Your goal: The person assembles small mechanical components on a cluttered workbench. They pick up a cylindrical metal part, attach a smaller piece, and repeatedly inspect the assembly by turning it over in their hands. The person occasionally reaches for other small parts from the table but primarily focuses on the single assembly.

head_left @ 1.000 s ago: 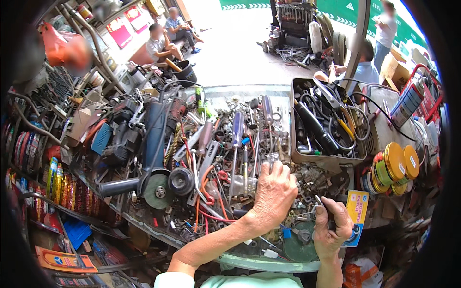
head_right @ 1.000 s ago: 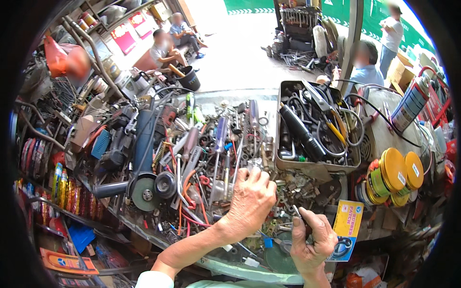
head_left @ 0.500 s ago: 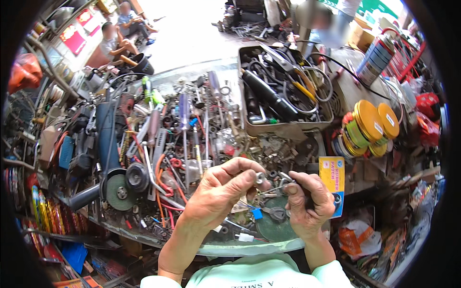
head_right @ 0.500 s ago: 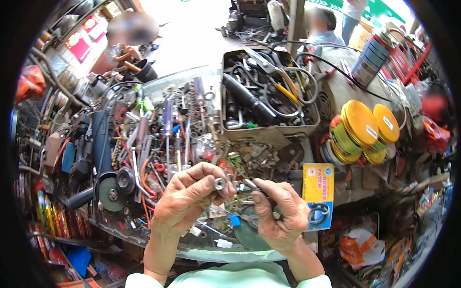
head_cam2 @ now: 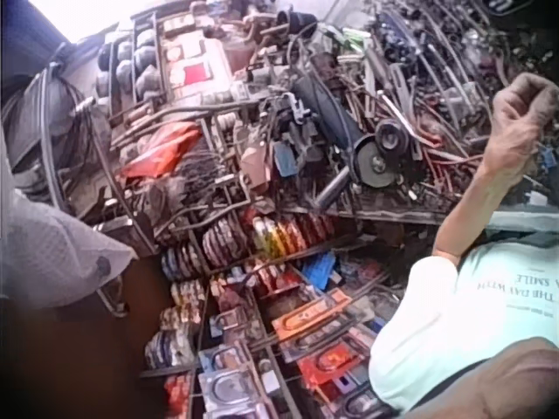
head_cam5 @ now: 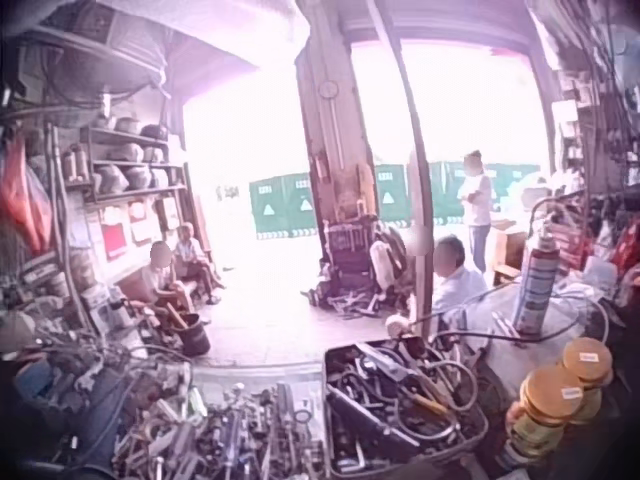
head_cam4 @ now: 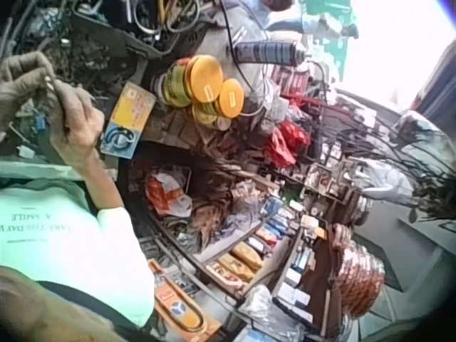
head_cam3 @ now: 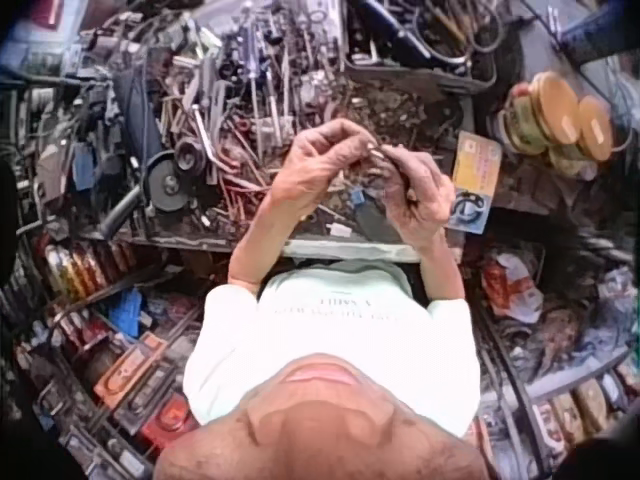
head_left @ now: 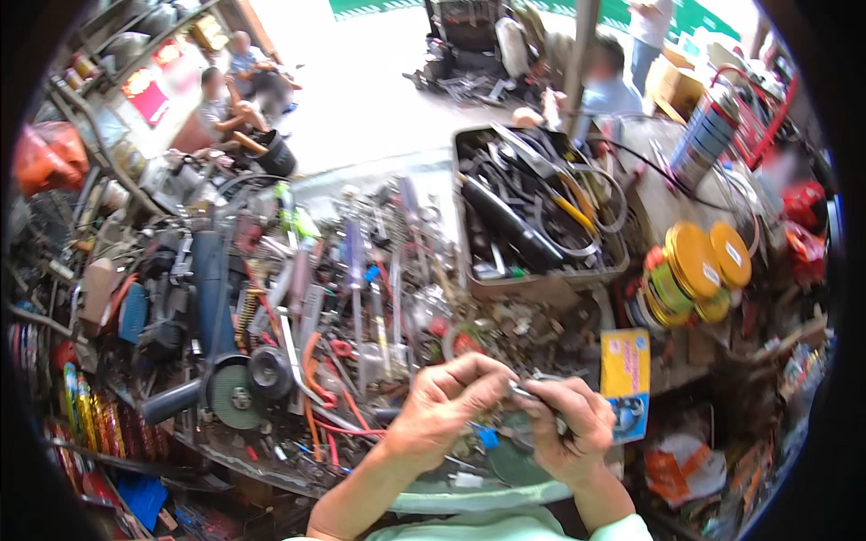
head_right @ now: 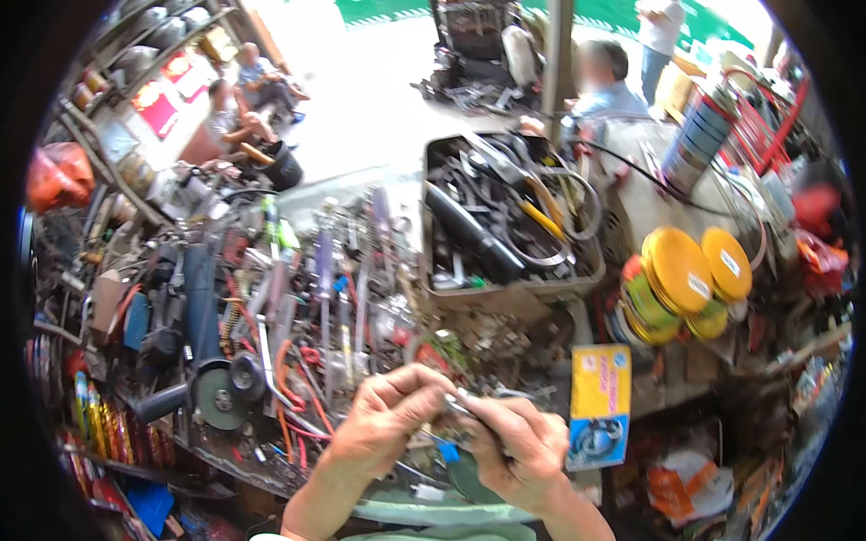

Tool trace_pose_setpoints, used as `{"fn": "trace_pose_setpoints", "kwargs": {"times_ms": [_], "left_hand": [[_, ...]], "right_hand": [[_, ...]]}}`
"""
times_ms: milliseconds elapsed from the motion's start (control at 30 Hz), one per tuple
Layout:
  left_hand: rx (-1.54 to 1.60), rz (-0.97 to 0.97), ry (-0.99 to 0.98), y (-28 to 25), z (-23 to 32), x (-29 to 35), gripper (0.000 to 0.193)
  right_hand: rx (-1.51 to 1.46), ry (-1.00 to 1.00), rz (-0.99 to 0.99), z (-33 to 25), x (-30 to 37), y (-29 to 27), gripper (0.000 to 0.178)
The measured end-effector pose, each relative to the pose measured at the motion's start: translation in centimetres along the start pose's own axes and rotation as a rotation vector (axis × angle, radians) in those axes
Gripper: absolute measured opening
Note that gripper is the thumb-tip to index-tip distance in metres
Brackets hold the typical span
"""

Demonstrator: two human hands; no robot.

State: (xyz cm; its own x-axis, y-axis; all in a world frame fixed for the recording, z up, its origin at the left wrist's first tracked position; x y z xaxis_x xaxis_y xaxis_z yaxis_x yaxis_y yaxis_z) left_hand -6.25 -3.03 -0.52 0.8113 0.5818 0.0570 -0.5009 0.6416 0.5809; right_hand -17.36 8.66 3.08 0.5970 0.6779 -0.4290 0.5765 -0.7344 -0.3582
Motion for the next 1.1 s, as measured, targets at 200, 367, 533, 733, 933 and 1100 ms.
{"fn": "trace_pose_setpoints", "kwargs": {"times_ms": [200, 367, 533, 733, 933, 1100], "left_hand": [[0.128, -0.019, 0.018, 0.2, 1.1, 0.9, 0.028], [-0.005, 0.031, 0.052, -0.2, 0.2, 1.1, 0.029], [-0.024, 0.010, 0.056, 0.0, -0.2, 1.2, 0.029], [-0.367, -0.013, 0.263, 0.5, 0.3, 1.6, 0.027], [-0.613, -0.052, 0.441, 1.1, 0.4, 1.8, 0.025], [-0.432, -0.052, 0.261, 0.6, 0.5, 1.9, 0.025]], "right_hand": [[0.028, 0.091, 0.046, -0.5, 0.4, 0.6, 0.017], [0.037, 0.104, 0.048, -0.4, 0.6, 0.7, 0.019], [0.023, 0.124, 0.054, -0.2, 0.5, 0.4, 0.021], [0.017, 0.109, 0.064, 0.0, 0.2, 0.4, 0.022], [-0.033, 0.168, 0.034, 0.6, 0.7, 0.1, 0.025], [-0.091, 0.158, 0.028, 0.4, 0.9, 0.5, 0.026]]}}
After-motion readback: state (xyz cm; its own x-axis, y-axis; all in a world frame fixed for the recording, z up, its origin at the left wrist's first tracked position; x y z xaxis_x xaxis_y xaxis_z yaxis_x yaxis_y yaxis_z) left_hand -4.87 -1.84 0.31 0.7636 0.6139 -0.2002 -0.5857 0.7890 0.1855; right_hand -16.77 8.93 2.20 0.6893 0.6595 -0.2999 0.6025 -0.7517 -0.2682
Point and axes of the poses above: each hand's wrist, its own x-axis away from the middle knuckle, its own y-axis out of the palm, z = x × y, the point moved 5 cm from there along -x, towards the middle knuckle, and after that the axes turned 14 degrees about y, right-handed, at the moved point
